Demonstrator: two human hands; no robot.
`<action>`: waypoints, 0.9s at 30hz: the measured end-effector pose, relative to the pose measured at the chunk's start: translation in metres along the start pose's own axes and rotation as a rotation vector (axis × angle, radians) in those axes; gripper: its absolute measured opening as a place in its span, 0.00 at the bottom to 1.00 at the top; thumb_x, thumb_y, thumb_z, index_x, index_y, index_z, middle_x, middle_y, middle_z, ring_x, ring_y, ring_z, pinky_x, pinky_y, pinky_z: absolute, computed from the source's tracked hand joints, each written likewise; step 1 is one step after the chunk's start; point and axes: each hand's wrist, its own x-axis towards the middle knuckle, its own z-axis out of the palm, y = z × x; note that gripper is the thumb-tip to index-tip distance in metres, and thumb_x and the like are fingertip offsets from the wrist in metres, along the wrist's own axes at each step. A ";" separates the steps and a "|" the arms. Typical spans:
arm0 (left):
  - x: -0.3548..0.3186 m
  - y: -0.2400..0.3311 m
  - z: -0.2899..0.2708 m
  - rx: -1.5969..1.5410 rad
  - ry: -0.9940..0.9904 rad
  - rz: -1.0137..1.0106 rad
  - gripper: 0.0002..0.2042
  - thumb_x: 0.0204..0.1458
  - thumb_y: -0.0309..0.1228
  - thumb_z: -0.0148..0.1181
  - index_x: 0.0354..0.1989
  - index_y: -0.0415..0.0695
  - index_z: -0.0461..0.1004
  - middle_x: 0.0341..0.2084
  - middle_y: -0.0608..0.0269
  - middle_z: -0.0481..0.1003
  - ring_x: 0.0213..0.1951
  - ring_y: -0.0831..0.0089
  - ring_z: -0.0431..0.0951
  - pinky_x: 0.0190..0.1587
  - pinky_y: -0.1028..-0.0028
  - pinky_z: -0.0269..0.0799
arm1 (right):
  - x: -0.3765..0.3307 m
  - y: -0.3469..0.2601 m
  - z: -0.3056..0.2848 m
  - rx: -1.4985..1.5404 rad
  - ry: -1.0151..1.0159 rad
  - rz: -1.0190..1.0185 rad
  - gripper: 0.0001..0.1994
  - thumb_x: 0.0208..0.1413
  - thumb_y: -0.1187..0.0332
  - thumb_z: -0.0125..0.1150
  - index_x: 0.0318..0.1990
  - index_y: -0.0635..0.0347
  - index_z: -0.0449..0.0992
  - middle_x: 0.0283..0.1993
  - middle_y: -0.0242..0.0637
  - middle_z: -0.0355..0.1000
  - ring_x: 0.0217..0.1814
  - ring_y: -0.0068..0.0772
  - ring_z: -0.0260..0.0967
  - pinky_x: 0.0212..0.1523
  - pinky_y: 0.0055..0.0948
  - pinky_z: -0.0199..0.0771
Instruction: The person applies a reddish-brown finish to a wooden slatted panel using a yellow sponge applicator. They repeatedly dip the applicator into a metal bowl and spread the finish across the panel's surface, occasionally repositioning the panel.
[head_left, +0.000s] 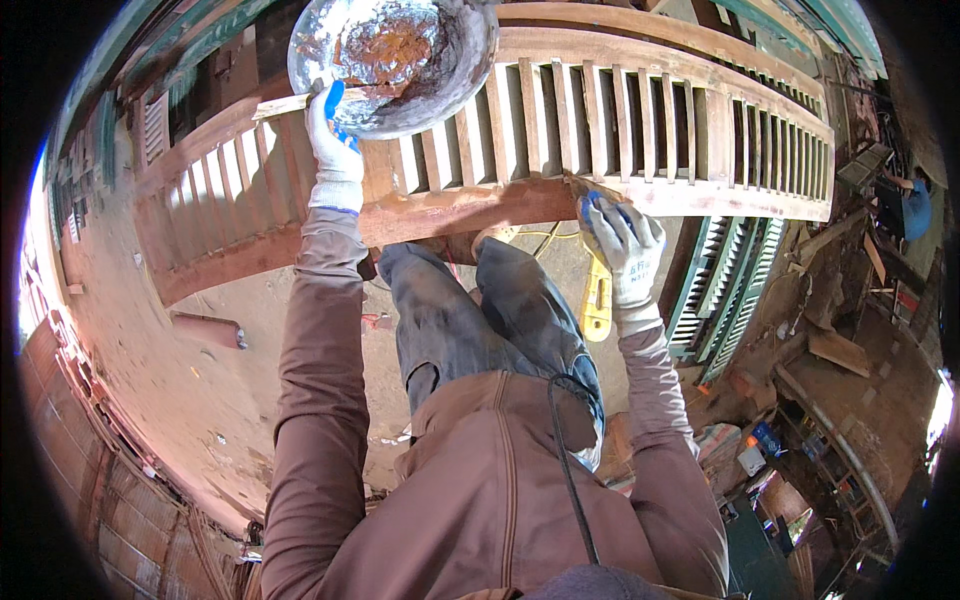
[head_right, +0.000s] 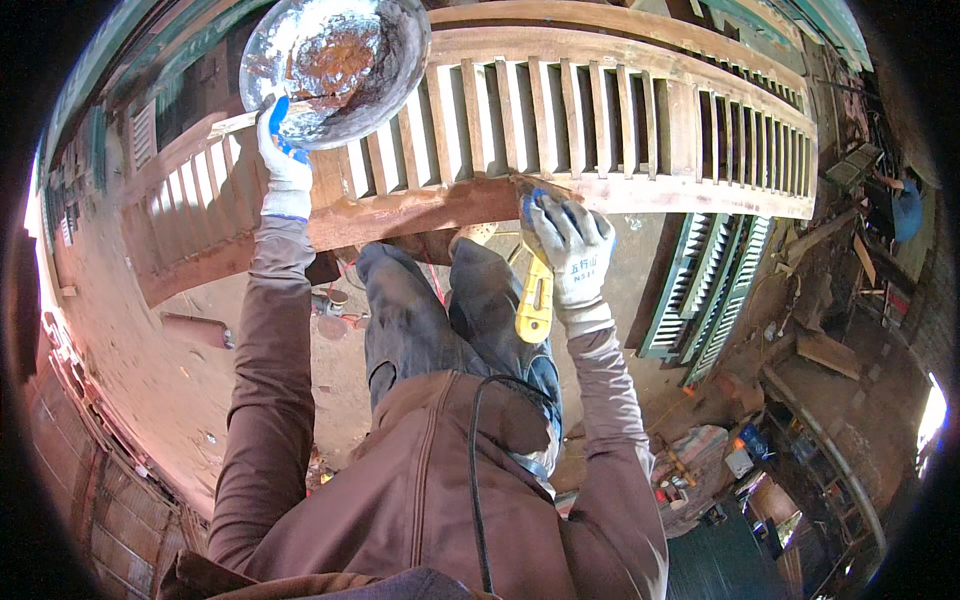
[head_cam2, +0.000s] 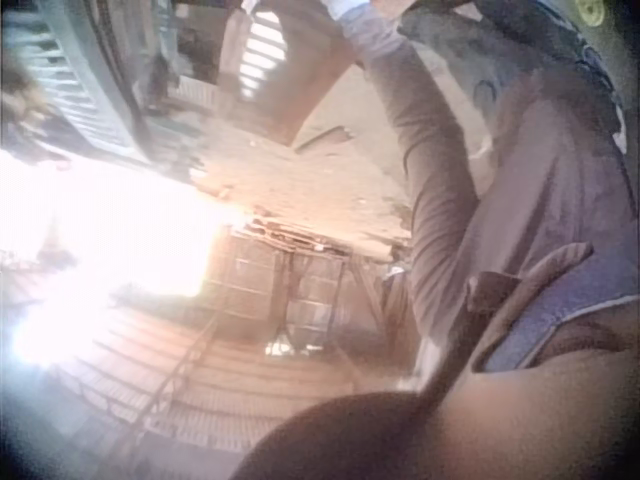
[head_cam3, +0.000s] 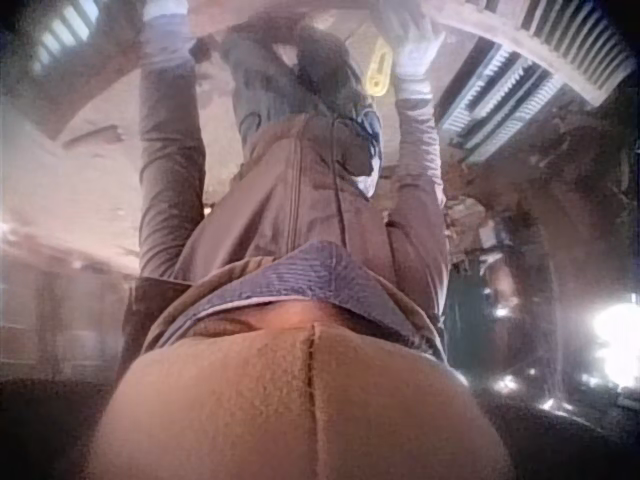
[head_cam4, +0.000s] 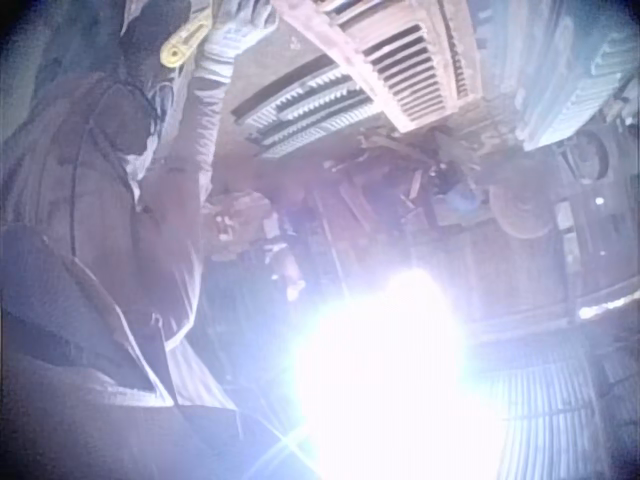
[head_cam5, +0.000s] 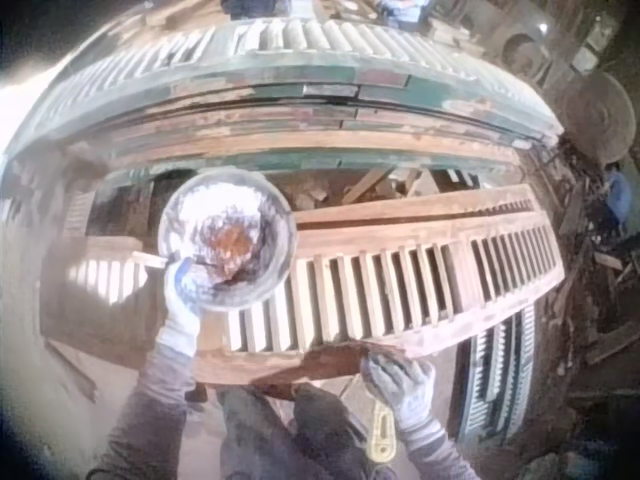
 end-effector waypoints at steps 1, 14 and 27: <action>0.000 -0.001 0.001 0.008 -0.002 0.003 0.19 0.64 0.40 0.49 0.56 0.40 0.73 0.55 0.58 0.74 0.59 0.68 0.71 0.65 0.66 0.61 | -0.002 0.005 0.006 -0.019 -0.017 -0.032 0.21 0.45 0.63 0.66 0.51 0.42 0.79 0.55 0.24 0.75 0.57 0.31 0.68 0.56 0.42 0.63; 0.002 -0.002 -0.002 -0.011 0.027 -0.015 0.21 0.64 0.42 0.48 0.56 0.40 0.73 0.55 0.58 0.74 0.58 0.67 0.71 0.64 0.65 0.62 | -0.014 0.010 -0.009 0.000 -0.036 -0.025 0.20 0.46 0.61 0.65 0.50 0.45 0.80 0.54 0.24 0.77 0.54 0.31 0.70 0.55 0.41 0.65; 0.004 -0.004 -0.009 -0.010 -0.027 -0.061 0.19 0.65 0.40 0.47 0.54 0.40 0.72 0.54 0.58 0.74 0.57 0.67 0.72 0.63 0.65 0.64 | -0.004 -0.007 -0.007 0.017 -0.029 0.057 0.21 0.47 0.64 0.62 0.52 0.46 0.79 0.53 0.25 0.76 0.54 0.29 0.69 0.54 0.39 0.65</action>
